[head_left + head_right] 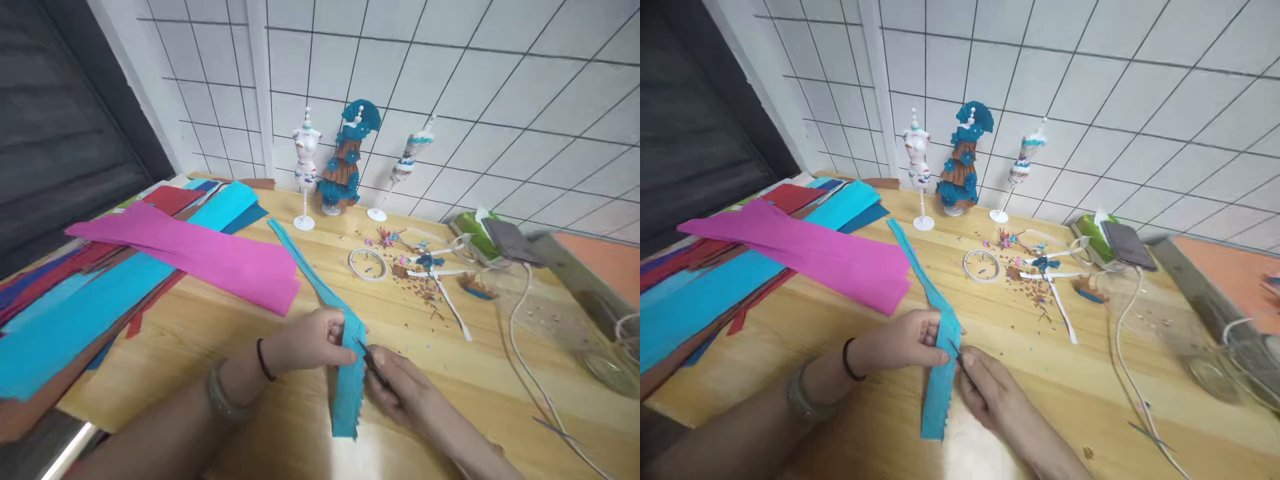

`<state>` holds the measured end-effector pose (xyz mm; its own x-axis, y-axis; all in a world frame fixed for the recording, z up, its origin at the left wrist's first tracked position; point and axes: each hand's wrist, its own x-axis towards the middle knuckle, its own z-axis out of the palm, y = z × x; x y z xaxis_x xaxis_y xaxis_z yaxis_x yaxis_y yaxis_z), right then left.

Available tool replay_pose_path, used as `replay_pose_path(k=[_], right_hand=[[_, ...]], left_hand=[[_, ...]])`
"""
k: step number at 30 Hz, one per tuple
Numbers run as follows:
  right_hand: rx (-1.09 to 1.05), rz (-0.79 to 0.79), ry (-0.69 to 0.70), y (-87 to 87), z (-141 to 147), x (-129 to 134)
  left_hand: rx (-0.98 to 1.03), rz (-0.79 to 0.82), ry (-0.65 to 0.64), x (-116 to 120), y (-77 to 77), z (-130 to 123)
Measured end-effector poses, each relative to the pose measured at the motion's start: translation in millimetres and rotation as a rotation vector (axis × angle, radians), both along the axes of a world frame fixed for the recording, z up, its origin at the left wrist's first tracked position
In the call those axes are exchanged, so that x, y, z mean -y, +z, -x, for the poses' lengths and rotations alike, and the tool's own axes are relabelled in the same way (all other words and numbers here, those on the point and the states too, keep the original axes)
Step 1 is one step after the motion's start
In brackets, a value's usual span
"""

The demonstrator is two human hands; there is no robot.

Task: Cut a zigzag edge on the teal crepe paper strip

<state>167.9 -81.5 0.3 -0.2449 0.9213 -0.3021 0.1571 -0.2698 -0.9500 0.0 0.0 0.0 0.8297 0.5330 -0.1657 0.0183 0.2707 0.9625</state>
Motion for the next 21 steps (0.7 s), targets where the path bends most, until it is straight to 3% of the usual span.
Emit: replay_pose_path(k=[21], right_hand=[[-0.042,0.038,-0.007,7.5,3.4,2.1]], left_hand=[[0.006,0.01,0.016,-3.6,-1.5,-3.3]])
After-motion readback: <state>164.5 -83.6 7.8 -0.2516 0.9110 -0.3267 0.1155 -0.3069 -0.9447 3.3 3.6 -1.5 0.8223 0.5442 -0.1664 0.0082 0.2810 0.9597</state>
